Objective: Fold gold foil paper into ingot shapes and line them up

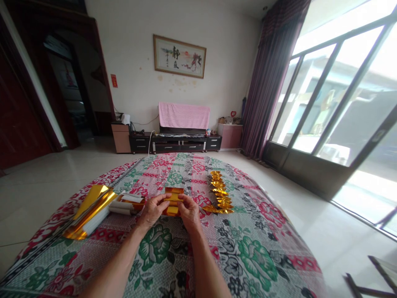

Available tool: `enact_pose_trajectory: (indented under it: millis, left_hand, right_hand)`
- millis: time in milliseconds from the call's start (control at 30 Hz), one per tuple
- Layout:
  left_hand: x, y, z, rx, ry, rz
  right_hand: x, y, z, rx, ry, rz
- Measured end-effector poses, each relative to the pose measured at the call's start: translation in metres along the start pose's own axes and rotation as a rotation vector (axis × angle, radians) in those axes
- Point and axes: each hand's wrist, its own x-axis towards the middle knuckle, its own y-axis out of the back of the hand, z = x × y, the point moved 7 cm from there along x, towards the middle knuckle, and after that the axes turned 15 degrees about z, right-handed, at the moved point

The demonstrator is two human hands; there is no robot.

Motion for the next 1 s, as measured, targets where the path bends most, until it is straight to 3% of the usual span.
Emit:
enact_pose_trajectory:
  millis: [300,700,1000]
  left_hand:
    - [-0.002,0.003,0.015,0.098,-0.214,0.053]
    - [-0.005,0.002,0.024,0.150,-0.406,0.091]
    - [-0.008,0.005,0.036,0.221,-0.494,0.139]
  right_hand:
    - [0.003,0.004,0.000,-0.090,0.049,0.075]
    - [0.005,0.012,-0.005,-0.318,0.309,0.183]
    - [-0.003,0.012,-0.032,-0.355,0.538,0.209]
